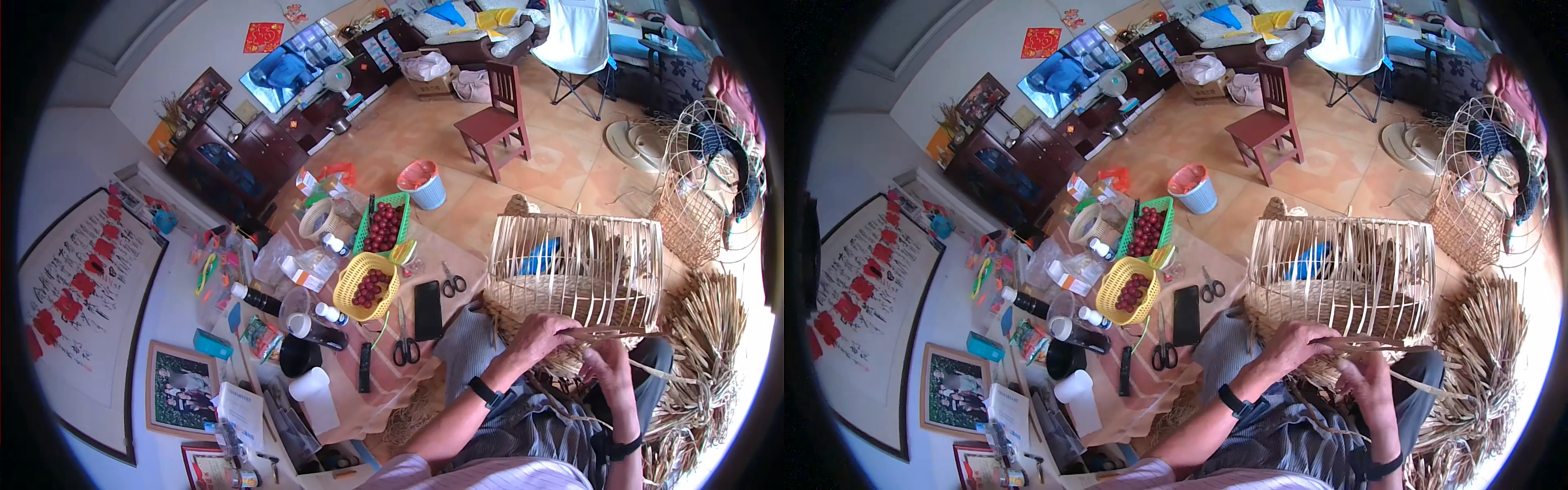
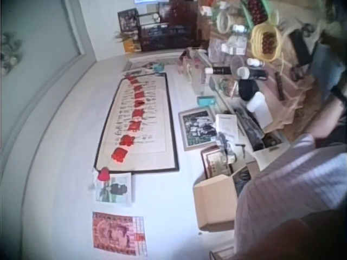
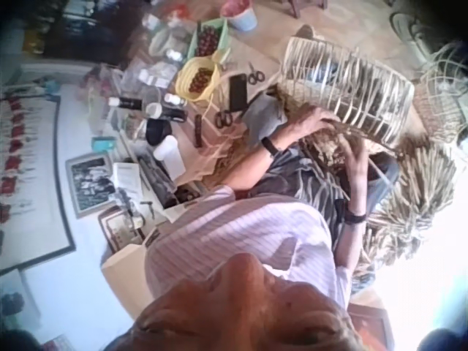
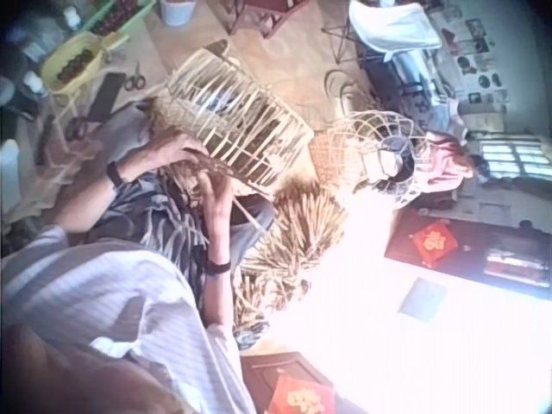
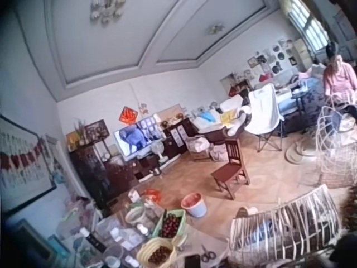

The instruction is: Weave a basket using bamboo or similar natural strips.

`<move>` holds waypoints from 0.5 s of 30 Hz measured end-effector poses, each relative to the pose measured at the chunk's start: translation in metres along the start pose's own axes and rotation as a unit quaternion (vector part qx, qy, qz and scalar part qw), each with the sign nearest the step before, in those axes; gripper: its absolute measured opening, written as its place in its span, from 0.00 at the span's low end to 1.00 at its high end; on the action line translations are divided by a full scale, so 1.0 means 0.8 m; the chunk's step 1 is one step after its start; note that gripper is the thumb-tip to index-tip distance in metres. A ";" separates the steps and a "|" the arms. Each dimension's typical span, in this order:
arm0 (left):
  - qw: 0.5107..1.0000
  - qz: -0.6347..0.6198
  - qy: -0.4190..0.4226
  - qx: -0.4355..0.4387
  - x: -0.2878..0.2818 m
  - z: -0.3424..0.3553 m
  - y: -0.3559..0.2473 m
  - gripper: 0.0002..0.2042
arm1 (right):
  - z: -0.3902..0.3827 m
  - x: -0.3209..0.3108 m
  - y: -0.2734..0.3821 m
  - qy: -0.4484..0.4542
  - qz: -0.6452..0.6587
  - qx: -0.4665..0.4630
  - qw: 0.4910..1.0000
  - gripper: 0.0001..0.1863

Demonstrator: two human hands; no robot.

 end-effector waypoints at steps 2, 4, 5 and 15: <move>1.000 -0.011 0.000 -0.011 -0.002 0.001 0.002 0.14 | 0.010 0.013 0.012 0.036 -0.028 -0.037 0.998 0.20; 0.998 0.012 0.015 -0.053 0.002 0.002 0.009 0.15 | 0.026 0.009 0.030 0.002 -0.009 -0.086 0.996 0.13; 0.998 0.007 0.021 -0.064 0.005 0.002 0.012 0.16 | 0.031 0.003 0.044 -0.022 -0.027 -0.142 0.989 0.10; 0.962 0.273 -0.007 -0.018 0.064 -0.028 -0.025 0.51 | 0.078 -0.044 0.039 -0.102 0.075 -0.151 0.980 0.08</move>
Point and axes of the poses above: each hand's wrist, its own z-axis towards the middle knuckle, its own x-axis out of the palm, y = z × x, the point moved 7 cm from there along z, towards the middle knuckle, and after that the axes turned 7 degrees about y, right-handed, at the moved point
